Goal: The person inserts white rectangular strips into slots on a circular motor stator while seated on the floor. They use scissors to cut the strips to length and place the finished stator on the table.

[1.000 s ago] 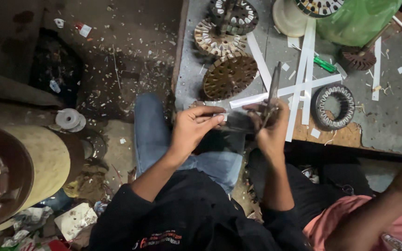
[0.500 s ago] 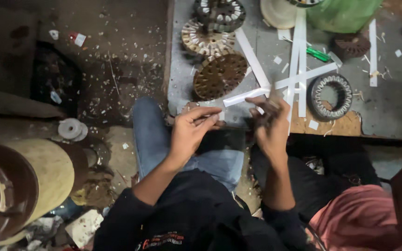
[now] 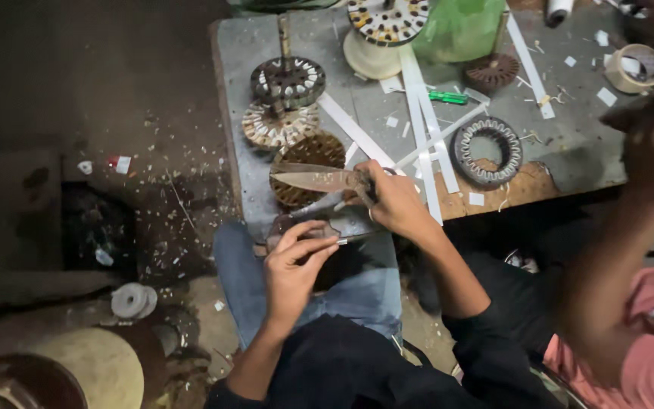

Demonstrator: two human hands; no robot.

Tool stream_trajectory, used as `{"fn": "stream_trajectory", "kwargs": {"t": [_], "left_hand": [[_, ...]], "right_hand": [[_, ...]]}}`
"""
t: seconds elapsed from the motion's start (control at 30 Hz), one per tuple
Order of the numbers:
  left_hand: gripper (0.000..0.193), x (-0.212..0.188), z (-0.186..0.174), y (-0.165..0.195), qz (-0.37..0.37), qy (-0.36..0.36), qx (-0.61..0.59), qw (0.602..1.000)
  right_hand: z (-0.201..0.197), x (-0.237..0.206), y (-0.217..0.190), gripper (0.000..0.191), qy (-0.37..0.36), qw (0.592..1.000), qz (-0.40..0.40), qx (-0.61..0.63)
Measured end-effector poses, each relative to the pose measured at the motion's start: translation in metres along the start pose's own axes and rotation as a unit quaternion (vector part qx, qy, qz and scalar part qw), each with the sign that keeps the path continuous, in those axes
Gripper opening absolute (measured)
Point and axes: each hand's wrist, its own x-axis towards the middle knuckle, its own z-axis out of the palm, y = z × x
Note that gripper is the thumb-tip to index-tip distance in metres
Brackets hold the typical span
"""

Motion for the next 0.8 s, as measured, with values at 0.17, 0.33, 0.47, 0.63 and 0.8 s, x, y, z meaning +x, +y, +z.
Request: {"fn": "stream_trajectory", "kwargs": {"t": [0.17,0.33,0.47,0.63,0.8], "left_hand": [[0.016,0.007,0.01,0.017,0.087,0.022,0.069,0.994],[0.016,0.009,0.013,0.009,0.062,0.062,0.055,0.995],[0.022,0.01,0.015,-0.006,-0.146,0.08,-0.183,0.969],[0.026,0.01,0.024,-0.024,-0.207,0.069,-0.394,0.893],[0.02,0.003,0.033,-0.029,-0.209,0.052,-0.384,0.898]], "right_hand": [[-0.011,-0.025,-0.013,0.049,0.014,0.999,-0.037,0.022],[-0.002,-0.056,-0.018,0.056,0.123,0.984,-0.114,0.056],[0.035,-0.09,-0.024,0.05,0.22,0.929,-0.053,0.293],[0.079,-0.095,-0.022,0.044,0.268,0.876,0.032,0.401],[0.087,-0.081,-0.025,0.063,0.303,0.879,-0.011,0.368]]}}
